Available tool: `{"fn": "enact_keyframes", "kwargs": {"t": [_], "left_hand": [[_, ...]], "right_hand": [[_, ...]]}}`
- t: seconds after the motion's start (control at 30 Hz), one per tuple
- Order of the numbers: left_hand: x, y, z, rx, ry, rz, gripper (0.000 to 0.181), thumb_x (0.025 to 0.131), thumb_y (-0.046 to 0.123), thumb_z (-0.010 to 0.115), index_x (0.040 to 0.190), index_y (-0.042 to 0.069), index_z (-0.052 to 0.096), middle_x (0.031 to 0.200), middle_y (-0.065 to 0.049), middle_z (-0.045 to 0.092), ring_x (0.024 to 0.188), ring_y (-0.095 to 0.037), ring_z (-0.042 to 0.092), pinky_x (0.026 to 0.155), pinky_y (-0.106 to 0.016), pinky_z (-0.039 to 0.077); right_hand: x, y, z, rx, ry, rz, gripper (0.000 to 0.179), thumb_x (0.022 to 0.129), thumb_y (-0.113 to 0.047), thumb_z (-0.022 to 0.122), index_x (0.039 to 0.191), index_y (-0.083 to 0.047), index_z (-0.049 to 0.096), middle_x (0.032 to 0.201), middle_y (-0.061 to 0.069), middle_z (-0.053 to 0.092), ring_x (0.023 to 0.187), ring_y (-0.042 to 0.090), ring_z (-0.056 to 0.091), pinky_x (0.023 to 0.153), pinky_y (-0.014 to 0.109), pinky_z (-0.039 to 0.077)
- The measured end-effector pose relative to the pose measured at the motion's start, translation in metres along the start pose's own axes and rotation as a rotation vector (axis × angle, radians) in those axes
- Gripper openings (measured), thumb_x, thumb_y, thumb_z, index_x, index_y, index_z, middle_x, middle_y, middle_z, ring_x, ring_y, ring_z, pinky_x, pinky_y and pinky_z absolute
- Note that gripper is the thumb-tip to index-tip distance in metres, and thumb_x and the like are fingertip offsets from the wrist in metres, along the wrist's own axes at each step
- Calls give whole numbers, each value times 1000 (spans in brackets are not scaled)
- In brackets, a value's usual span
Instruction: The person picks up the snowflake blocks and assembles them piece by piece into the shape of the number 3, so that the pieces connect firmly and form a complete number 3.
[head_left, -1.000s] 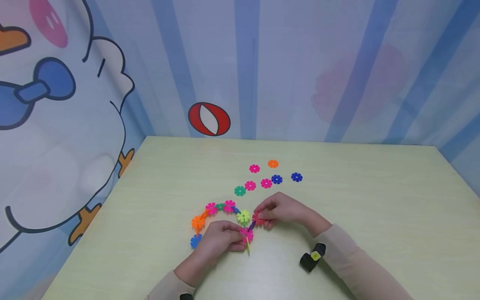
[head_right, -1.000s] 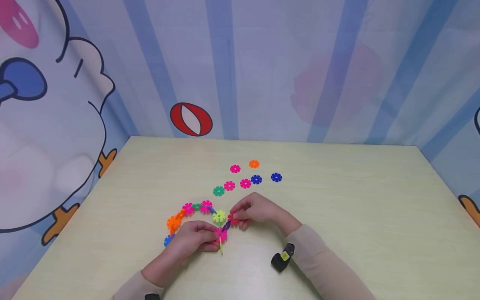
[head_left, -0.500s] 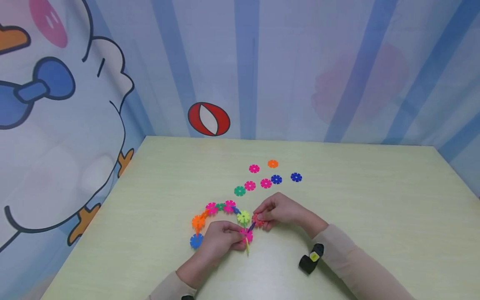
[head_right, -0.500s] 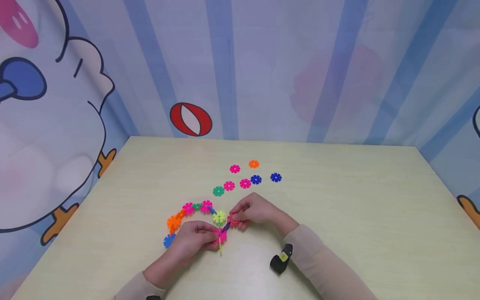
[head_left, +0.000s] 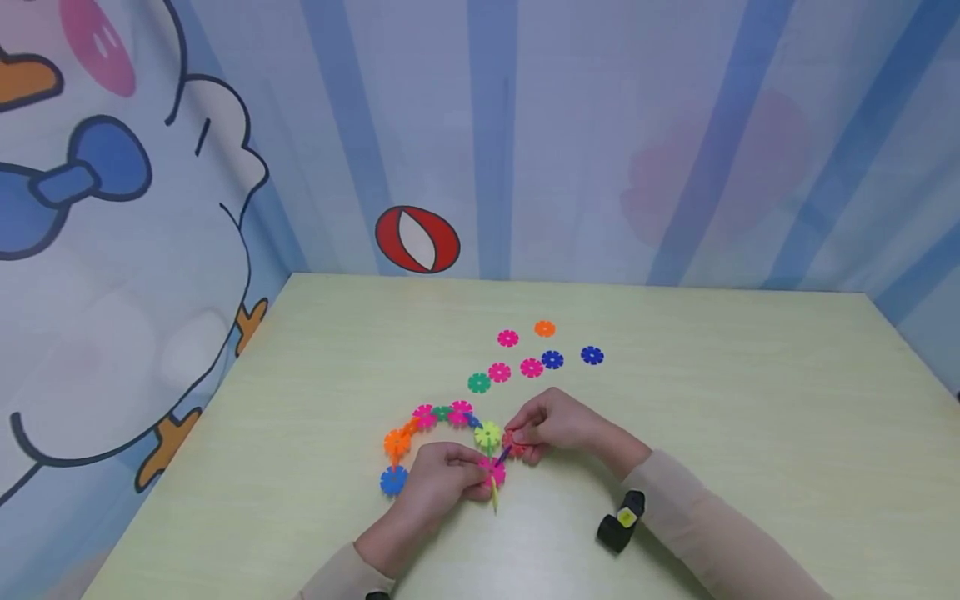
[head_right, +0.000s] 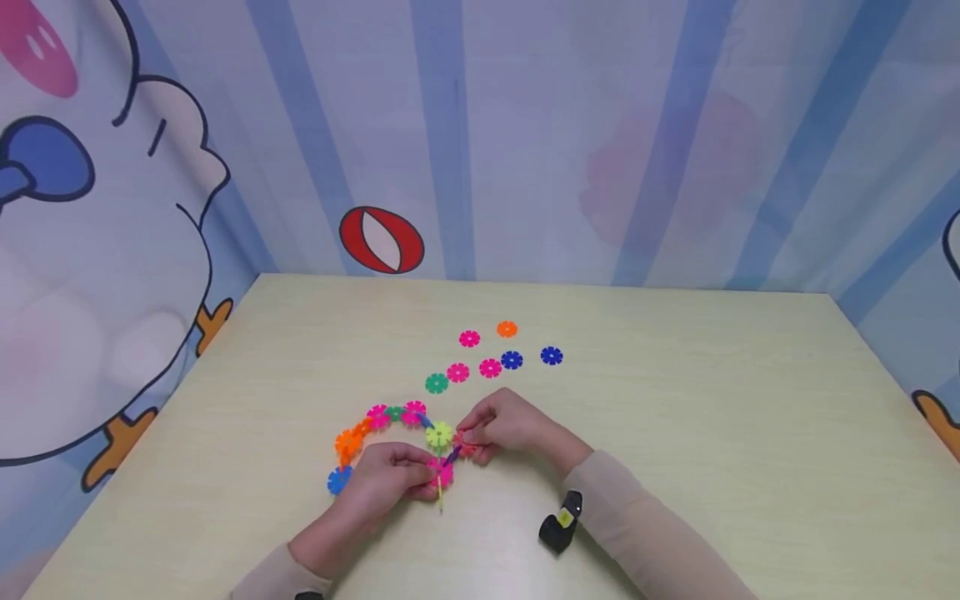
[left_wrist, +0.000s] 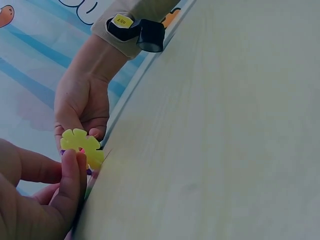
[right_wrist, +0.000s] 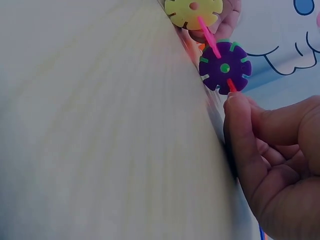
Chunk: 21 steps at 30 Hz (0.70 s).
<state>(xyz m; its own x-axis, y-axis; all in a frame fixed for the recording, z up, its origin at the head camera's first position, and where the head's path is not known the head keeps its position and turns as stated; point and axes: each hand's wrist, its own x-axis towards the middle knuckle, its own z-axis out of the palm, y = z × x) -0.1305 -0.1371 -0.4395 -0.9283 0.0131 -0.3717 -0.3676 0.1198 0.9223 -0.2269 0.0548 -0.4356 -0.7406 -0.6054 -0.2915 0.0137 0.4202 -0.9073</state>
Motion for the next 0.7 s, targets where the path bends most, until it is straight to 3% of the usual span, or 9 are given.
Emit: {"fn": "enact_keyframes", "kwargs": {"t": [0.27,0.43,0.7], "left_hand": [[1,-1,0,-12,-9,-2,19,87,-1,63,103,-10,64,85,-12,68,64,-12,67,68,-28,58],[2,-4,-1,-25,-18,-7,20,88,0,63,105,-10,63,87,-12,67,66,-13,68,69,-28,58],[1,-1,-2,-47,-22,-23,21,88,0,64,106,-10,63,89,-13,67,66,-11,68,68,-26,57]], "right_hand": [[0,-2,-3,-21,-42,-4,18,90,2,61,106,6,68,82,10,71,64,13,66,66,31,58],[4,-3,-8,-97,-77,-16,18,92,-3,61,107,2,69,84,7,70,66,14,66,67,30,57],[16,-11,-33,-234,8,-45,23,91,-16,66,109,-2,68,85,4,68,72,16,62,70,30,55]]}}
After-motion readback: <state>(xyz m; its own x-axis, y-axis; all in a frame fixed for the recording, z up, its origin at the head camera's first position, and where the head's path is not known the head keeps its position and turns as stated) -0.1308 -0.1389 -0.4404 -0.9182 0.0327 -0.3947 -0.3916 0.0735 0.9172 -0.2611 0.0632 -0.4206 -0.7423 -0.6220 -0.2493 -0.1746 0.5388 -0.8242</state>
